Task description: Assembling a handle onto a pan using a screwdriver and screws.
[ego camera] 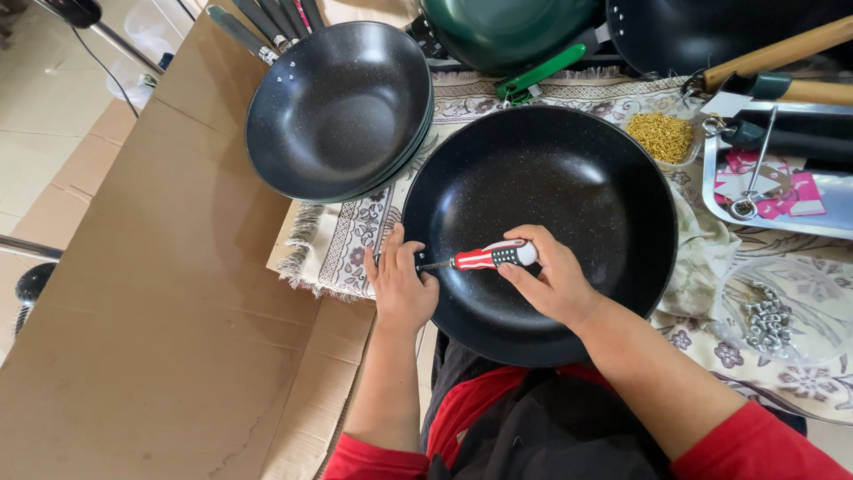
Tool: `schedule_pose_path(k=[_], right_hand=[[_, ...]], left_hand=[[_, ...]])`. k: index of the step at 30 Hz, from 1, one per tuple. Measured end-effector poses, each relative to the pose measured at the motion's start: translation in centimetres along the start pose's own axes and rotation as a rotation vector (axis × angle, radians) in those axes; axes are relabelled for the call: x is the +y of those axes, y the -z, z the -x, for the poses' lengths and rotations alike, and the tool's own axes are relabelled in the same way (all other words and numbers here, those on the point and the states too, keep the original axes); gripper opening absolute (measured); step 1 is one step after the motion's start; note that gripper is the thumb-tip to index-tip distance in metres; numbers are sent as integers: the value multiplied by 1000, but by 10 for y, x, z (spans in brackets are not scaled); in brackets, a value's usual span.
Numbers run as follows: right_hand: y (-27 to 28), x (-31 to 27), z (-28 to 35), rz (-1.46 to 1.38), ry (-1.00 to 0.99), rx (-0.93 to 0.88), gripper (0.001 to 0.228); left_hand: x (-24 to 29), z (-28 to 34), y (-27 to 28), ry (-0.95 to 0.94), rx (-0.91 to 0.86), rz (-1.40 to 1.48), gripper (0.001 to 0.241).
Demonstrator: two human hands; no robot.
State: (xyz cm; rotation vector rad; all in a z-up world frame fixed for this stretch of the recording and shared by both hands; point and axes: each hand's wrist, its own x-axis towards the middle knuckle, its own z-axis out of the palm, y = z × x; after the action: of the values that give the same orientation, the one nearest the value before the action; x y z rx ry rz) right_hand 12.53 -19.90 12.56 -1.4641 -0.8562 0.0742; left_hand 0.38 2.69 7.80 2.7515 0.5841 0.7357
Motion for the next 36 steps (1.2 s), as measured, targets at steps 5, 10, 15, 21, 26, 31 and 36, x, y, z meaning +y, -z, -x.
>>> schedule_pose_path(k=[5, 10, 15, 21, 26, 31, 36], right_hand=[[-1, 5, -2, 113, -107, -7, 35], [0, 1, -4, 144, -230, -33, 37], [5, 22, 2, 22, 18, -148, 74], [7, 13, -4, 27, 29, -140, 63], [5, 6, -2, -72, -61, -97, 49], [6, 15, -1, 17, -128, -14, 37], [6, 29, 1, 121, -214, 18, 33]], left_hand=[[-1, 0, -1, 14, -12, -6, 50], [0, 0, 0, 25, -62, -60, 33], [-2, 2, -4, -1, -17, -77, 18], [-7, 2, -12, 23, -3, -48, 27], [-4, 1, -9, 9, 47, -23, 29], [-6, 6, -13, -7, 84, -17, 32], [-7, 5, -17, -11, 119, -12, 27]])
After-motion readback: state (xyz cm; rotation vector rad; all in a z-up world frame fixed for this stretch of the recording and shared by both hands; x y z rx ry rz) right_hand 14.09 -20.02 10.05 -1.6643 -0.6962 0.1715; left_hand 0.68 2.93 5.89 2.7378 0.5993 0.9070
